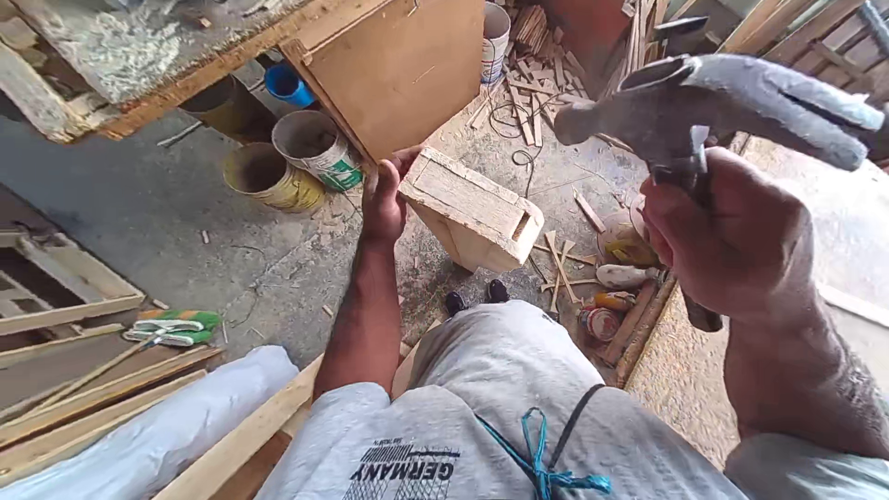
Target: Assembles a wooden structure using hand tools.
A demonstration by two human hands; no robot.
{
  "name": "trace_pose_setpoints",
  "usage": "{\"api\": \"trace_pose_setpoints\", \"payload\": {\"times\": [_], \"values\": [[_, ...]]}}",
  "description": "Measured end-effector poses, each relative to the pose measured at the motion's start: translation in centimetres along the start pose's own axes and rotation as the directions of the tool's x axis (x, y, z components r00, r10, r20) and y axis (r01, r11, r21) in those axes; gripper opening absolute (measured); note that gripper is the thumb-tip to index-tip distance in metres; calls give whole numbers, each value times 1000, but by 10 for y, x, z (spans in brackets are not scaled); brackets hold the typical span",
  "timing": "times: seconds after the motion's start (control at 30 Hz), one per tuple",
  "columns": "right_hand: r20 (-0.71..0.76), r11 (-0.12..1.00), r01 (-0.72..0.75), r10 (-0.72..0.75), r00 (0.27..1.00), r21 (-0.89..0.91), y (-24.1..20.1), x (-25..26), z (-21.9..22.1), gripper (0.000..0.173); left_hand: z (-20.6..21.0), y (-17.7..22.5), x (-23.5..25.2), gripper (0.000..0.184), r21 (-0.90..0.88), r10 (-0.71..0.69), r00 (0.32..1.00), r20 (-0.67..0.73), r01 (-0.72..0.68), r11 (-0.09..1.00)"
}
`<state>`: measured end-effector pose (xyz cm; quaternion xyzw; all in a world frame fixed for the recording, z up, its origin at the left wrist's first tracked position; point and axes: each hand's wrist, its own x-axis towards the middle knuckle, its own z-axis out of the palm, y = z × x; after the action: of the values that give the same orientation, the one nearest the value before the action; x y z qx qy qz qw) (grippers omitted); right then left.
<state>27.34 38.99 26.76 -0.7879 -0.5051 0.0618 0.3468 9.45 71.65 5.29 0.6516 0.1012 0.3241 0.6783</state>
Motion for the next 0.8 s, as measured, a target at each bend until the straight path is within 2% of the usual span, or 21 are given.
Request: {"api": "trace_pose_setpoints", "payload": {"times": [0.07, 0.13, 0.2, 0.27, 0.37, 0.47, 0.5, 0.57, 0.63, 0.67, 0.73, 0.8], "values": [[1, 993, -79, 79, 997, 84, 14, -20, 14, 29, 5, 23, 4, 63, 172, 16, 1000, 9, -17, 985], [9, 964, -202, 204, 979, 170, 34, -43, 37, 32, 16, 37, 8, 38, 313, -70, 993, -90, 95, 945], [-19, 924, -318, 330, 944, 214, 58, -73, 68, 35, 22, 39, 12, 33, 358, -107, 984, -145, 153, 921], [-57, 867, -468, 483, 874, 170, 84, -111, 100, 41, 24, 41, 14, 32, 409, -114, 978, -176, 178, 895], [-62, 679, -734, 734, 677, 19, 115, -176, 133, 48, 23, 46, 16, 31, 466, -128, 974, -187, 203, 861], [-91, 439, -895, 891, 445, -74, 137, -245, 139, 49, 22, 50, 20, 28, 497, -136, 974, -181, 210, 842], [-110, 367, -924, 919, 378, -106, 143, -267, 136, 47, 25, 53, 19, 28, 568, -130, 973, -192, 218, 794], [-146, 245, -959, 953, 265, -142, 157, -308, 126, 47, 35, 63, 15, 34, 760, -80, 975, -207, 211, 615], [-205, 179, -971, 956, 210, -156, 176, -345, 113, 45, 49, 77, 11, 41, 896, -21, 990, -140, 135, 422], [-234, 160, -975, 953, 193, -152, 187, -361, 106, 45, 56, 83, 10, 42, 927, 8, 998, -67, 59, 369], [-283, 137, -982, 944, 170, -133, 212, -391, 92, 48, 74, 94, 8, 39, 933, 26, 992, 122, -123, 339], [-316, 122, -985, 936, 156, -125, 243, -418, 78, 50, 94, 100, 12, 40, 900, -36, 956, 290, -260, 349]]}}
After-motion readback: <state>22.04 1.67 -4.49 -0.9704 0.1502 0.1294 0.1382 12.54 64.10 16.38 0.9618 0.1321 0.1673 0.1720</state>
